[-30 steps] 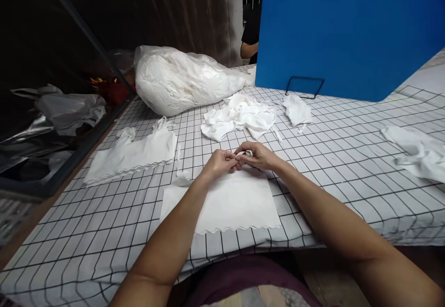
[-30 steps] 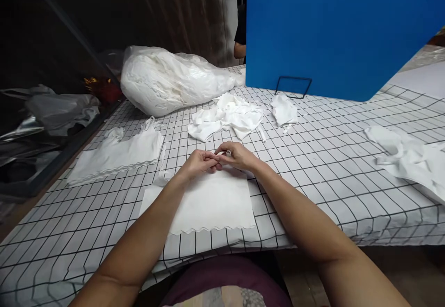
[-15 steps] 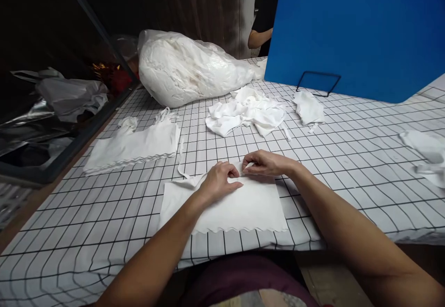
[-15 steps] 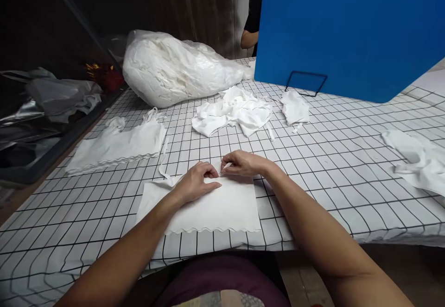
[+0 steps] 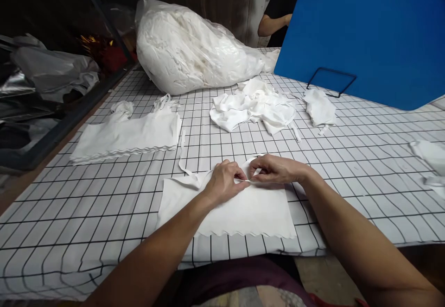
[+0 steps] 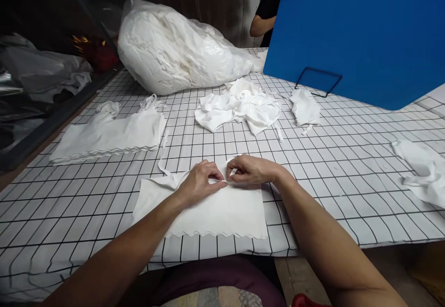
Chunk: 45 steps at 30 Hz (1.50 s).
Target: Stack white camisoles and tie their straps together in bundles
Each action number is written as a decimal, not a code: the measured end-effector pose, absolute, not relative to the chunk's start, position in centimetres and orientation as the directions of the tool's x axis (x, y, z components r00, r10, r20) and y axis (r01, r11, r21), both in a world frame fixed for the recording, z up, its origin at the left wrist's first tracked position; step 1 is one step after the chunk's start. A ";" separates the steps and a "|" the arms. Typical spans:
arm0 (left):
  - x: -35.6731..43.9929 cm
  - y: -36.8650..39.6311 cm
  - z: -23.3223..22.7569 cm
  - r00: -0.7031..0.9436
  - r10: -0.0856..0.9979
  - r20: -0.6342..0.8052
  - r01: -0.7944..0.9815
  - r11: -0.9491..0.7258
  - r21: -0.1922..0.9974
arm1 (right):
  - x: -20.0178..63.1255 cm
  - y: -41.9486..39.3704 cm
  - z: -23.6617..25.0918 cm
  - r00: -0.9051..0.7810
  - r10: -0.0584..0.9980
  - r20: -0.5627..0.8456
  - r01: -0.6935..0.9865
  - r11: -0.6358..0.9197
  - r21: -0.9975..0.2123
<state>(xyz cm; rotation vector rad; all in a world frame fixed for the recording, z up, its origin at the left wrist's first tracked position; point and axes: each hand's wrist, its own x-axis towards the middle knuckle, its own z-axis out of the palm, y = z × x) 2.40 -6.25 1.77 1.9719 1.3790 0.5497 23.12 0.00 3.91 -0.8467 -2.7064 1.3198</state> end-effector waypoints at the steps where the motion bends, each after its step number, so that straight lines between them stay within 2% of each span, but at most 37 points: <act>1: 2.5 -6.3 1.8 0.352 0.936 -0.034 0.660 -0.222 0.718 | 23.0 -0.1 4.0 -0.858 0.470 -0.207 0.455 0.506 -0.733; 10: 2.7 -6.0 1.9 0.364 0.931 -0.040 0.665 -0.229 0.710 | 22.3 -0.5 3.8 -0.894 0.442 -0.075 0.360 0.608 -0.707; 17: 2.6 -5.8 2.1 0.407 0.912 -0.050 0.662 -0.257 0.704 | 22.7 -0.2 3.2 -0.914 0.400 -0.062 0.320 0.619 -0.718; 30: 2.7 -5.5 2.7 0.438 0.894 -0.099 0.682 -0.258 0.684 | 22.5 -0.3 2.6 -0.906 0.423 0.000 0.312 0.667 -0.677; 39: 2.8 -5.7 3.0 0.397 0.909 -0.125 0.726 -0.228 0.649 | 21.4 -0.9 2.4 -0.890 0.437 0.130 0.228 0.674 -0.702; 45: 2.6 -5.7 1.9 0.417 0.907 -0.057 0.679 -0.269 0.684 | 23.4 0.0 4.2 -0.865 0.502 -0.010 0.360 0.604 -0.711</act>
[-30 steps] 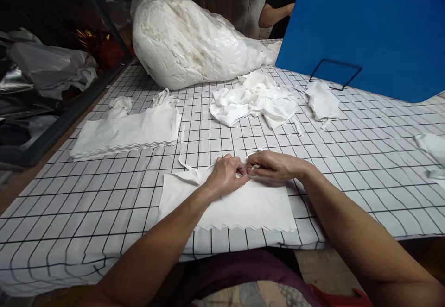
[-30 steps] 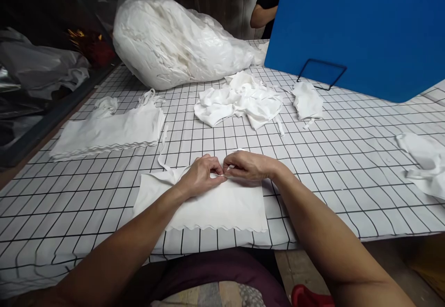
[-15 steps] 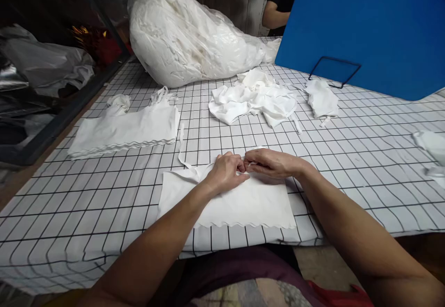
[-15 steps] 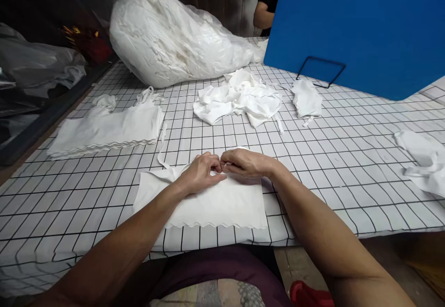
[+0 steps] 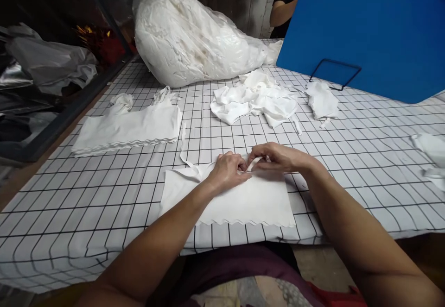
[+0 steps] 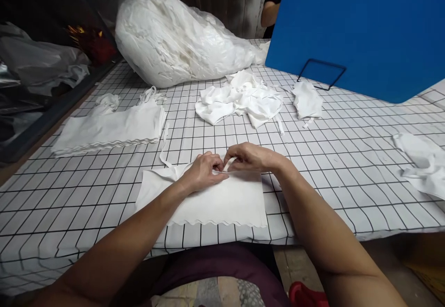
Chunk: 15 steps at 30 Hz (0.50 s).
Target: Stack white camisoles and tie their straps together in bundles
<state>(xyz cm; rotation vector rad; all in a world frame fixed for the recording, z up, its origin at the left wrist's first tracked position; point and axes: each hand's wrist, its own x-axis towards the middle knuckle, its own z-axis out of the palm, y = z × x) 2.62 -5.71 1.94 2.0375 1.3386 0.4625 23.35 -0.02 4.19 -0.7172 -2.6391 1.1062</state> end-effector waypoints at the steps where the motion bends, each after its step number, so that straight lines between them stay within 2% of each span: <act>1: 2.6 -5.8 1.6 0.416 0.909 -0.033 0.673 -0.283 0.683 | 23.8 0.2 4.5 -0.843 0.538 0.014 0.380 0.614 -0.691; 5: 2.8 -6.1 0.3 0.378 0.912 0.160 0.705 -0.396 0.589 | 25.1 1.4 4.0 -0.612 0.732 0.299 0.503 0.653 -0.567; 8: 3.3 -6.6 0.1 0.396 0.834 0.384 0.712 -0.543 0.445 | 25.1 2.7 2.6 -0.416 0.794 0.443 0.521 0.608 -0.599; 10: 3.8 -7.0 0.3 0.473 0.721 0.507 0.649 -0.674 0.353 | 25.0 3.7 2.0 -0.318 0.849 0.423 0.506 0.529 -0.681; 12: 4.2 -7.5 0.4 0.567 0.603 0.562 0.550 -0.784 0.287 | 24.9 4.7 1.9 -0.236 0.919 0.315 0.490 0.392 -0.778; 15: 4.5 -8.0 0.3 0.706 0.512 0.489 0.452 -0.858 0.245 | 24.6 6.5 2.6 -0.198 0.978 0.060 0.443 0.144 -0.885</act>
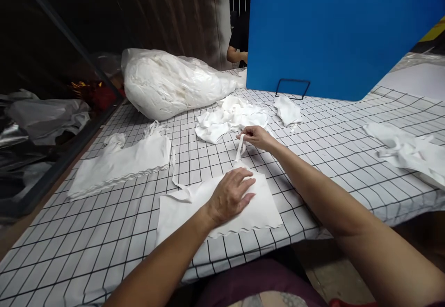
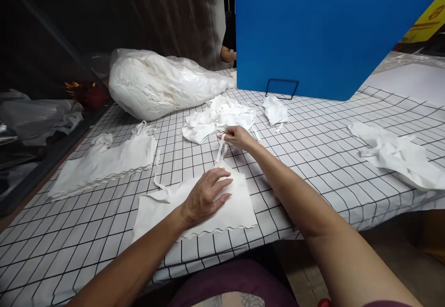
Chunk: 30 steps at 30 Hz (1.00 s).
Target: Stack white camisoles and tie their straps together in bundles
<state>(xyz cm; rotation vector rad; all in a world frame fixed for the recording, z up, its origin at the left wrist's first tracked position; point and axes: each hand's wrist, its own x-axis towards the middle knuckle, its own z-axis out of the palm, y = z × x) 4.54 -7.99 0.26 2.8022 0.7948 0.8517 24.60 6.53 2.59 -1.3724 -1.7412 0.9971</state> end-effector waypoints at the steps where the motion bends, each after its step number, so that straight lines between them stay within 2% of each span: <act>1: 4.6 -8.1 0.2 0.747 0.511 0.426 0.447 -0.859 0.248 | 24.4 7.1 2.8 -0.205 0.979 -0.012 0.431 0.079 -0.899; 3: 4.5 -8.2 0.1 0.805 0.524 0.277 0.461 -0.847 0.265 | 23.7 8.3 3.0 -0.214 0.971 -0.110 0.424 -0.009 -0.905; 6: 4.2 -8.2 0.2 0.837 0.536 0.108 0.485 -0.819 0.306 | 22.4 9.3 2.6 -0.190 0.965 -0.180 0.428 -0.084 -0.900; 11: 4.0 -7.9 0.6 0.859 0.510 0.035 0.465 -0.808 0.362 | 21.3 9.0 1.7 -0.148 0.970 -0.195 0.503 -0.096 -0.859; 14: 4.2 -7.8 0.5 0.872 0.487 0.048 0.437 -0.819 0.373 | 21.1 8.3 2.5 -0.123 0.986 -0.110 0.574 -0.019 -0.819; 16: 4.4 -7.7 0.6 0.871 0.484 0.082 0.423 -0.826 0.371 | 20.3 7.4 3.3 -0.116 0.993 -0.003 0.595 0.067 -0.801; 20: 3.4 -7.2 2.0 0.844 0.517 0.142 0.421 -0.803 0.423 | 17.1 3.4 4.3 -0.102 0.937 0.333 0.475 0.340 -0.812; 22: 1.2 -7.2 3.4 0.813 0.565 0.141 0.450 -0.763 0.464 | 15.8 0.5 4.0 -0.107 0.894 0.435 0.407 0.438 -0.801; 24: -2.0 -7.7 4.8 0.748 0.645 0.154 0.521 -0.716 0.465 | 15.3 -2.2 3.2 -0.163 0.859 0.485 0.388 0.508 -0.769; 26: -5.6 -8.4 5.6 0.679 0.717 0.160 0.616 -0.674 0.407 | 15.6 -4.2 2.1 -0.252 0.824 0.507 0.381 0.566 -0.731; 30: -10.2 -8.9 5.0 0.533 0.842 0.087 0.786 -0.530 0.319 | 16.3 -5.5 0.0 -0.358 0.786 0.504 0.357 0.614 -0.704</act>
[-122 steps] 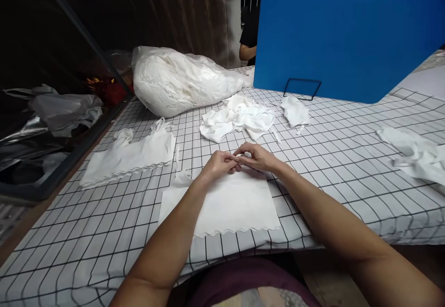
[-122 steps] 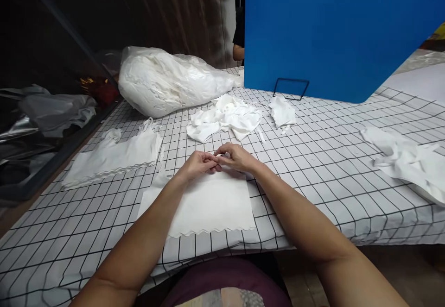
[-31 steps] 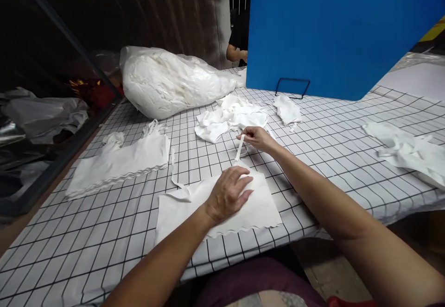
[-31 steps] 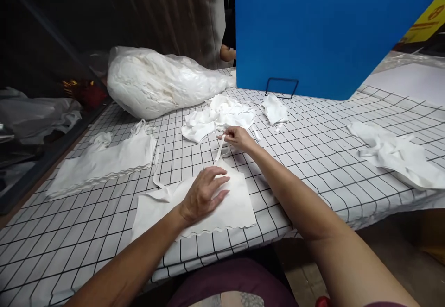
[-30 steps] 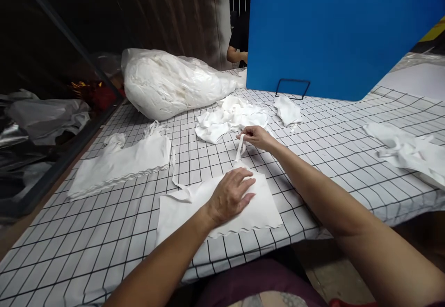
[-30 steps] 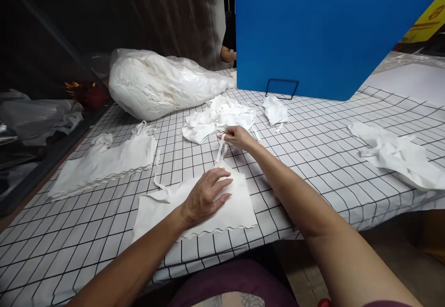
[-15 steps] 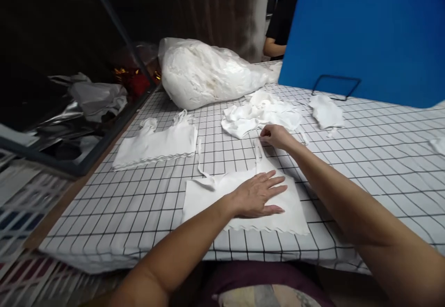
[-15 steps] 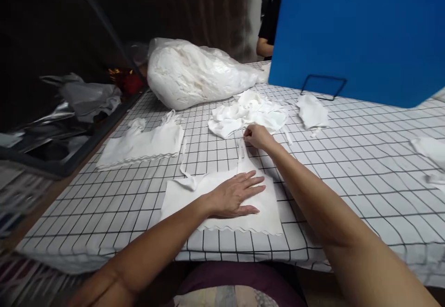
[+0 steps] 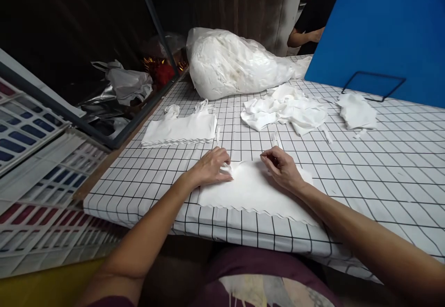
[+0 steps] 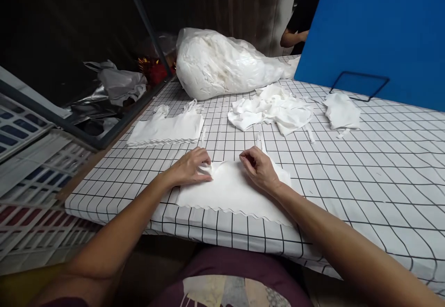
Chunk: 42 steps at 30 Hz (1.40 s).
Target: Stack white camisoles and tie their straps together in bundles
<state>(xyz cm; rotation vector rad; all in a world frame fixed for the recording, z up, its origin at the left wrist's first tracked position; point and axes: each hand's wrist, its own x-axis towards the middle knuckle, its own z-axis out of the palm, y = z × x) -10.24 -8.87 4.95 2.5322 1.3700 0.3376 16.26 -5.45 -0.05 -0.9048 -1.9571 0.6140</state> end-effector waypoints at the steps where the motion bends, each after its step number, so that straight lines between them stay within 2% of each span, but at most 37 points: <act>1: -10.6 -8.5 4.5 0.478 0.875 0.074 0.816 -0.474 0.330 | 16.3 -5.4 -0.4 -0.364 0.782 0.506 0.358 0.619 -0.699; 4: -10.9 -6.6 3.4 0.165 0.980 0.107 0.901 -0.194 0.388 | 15.9 -5.1 -0.8 -0.412 0.754 0.512 0.374 0.652 -0.659; 6: -11.2 -5.5 3.2 -0.056 0.986 0.154 0.915 -0.010 0.403 | 15.8 -5.1 -0.6 -0.454 0.730 0.511 0.382 0.677 -0.629; 8: -12.1 -5.7 3.2 -0.170 0.968 0.183 0.916 0.087 0.392 | 16.4 -5.3 0.0 -0.491 0.723 0.485 0.408 0.683 -0.605; 10: -13.2 -7.4 3.2 -0.235 0.961 0.143 0.906 0.163 0.390 | 18.2 -5.9 0.8 -0.504 0.761 0.408 0.506 0.643 -0.575; 13: -14.3 -11.7 2.8 -0.251 0.968 -0.029 0.871 0.239 0.429 | 22.3 -7.6 1.7 -0.337 0.917 0.211 0.760 0.398 -0.513; 15: -14.2 -14.3 2.5 -0.237 0.970 -0.044 0.866 0.232 0.443 | 24.9 -9.1 1.8 -0.159 0.984 0.076 0.859 0.176 -0.481; 17: -13.5 -15.8 2.3 -0.250 0.968 -0.030 0.866 0.237 0.441 | 26.4 -10.5 1.6 -0.069 0.998 -0.010 0.879 0.056 -0.474; 24: -11.8 -15.1 2.4 -0.246 0.960 -0.132 0.780 0.277 0.561 | 26.3 -11.1 1.5 -0.089 0.993 -0.083 0.793 0.020 -0.609; 26: -11.9 -15.2 2.5 -0.226 0.958 -0.176 0.755 0.287 0.590 | 27.3 -10.7 1.7 -0.068 0.991 -0.114 0.801 -0.014 -0.598; 28: -11.8 -15.7 2.8 -0.226 0.956 -0.185 0.777 0.292 0.558 | 28.5 -10.4 1.9 -0.059 0.986 -0.156 0.832 -0.038 -0.554; 30: -11.1 -16.3 3.2 -0.231 0.969 -0.090 0.837 0.245 0.490 | 29.1 -10.0 2.3 -0.039 0.989 -0.140 0.870 -0.036 -0.492; 32: -9.6 -16.2 3.6 -0.154 0.984 0.094 0.894 0.098 0.437 | 28.2 -9.1 3.1 -0.047 0.998 -0.035 0.891 0.026 -0.454; 35: -6.7 -14.6 3.4 0.137 0.936 0.324 0.884 -0.264 0.387 | 23.6 -6.5 5.1 -0.214 0.964 0.158 0.840 0.264 -0.474; 37: -5.1 -12.9 2.4 0.341 0.857 0.385 0.809 -0.477 0.344 | 18.9 -4.1 6.4 -0.368 0.904 0.217 0.743 0.426 -0.516; 38: -4.5 -12.2 1.8 0.410 0.827 0.385 0.781 -0.536 0.320 | 16.4 -2.9 6.8 -0.417 0.886 0.204 0.709 0.457 -0.537; 40: -3.8 -11.0 0.5 0.475 0.808 0.348 0.769 -0.573 0.282 | 11.5 -0.7 7.1 -0.497 0.867 0.044 0.727 0.443 -0.525; 42: -3.7 -10.4 -0.4 0.484 0.827 0.286 0.790 -0.553 0.265 | 7.5 0.6 6.6 -0.500 0.857 -0.123 0.787 0.390 -0.479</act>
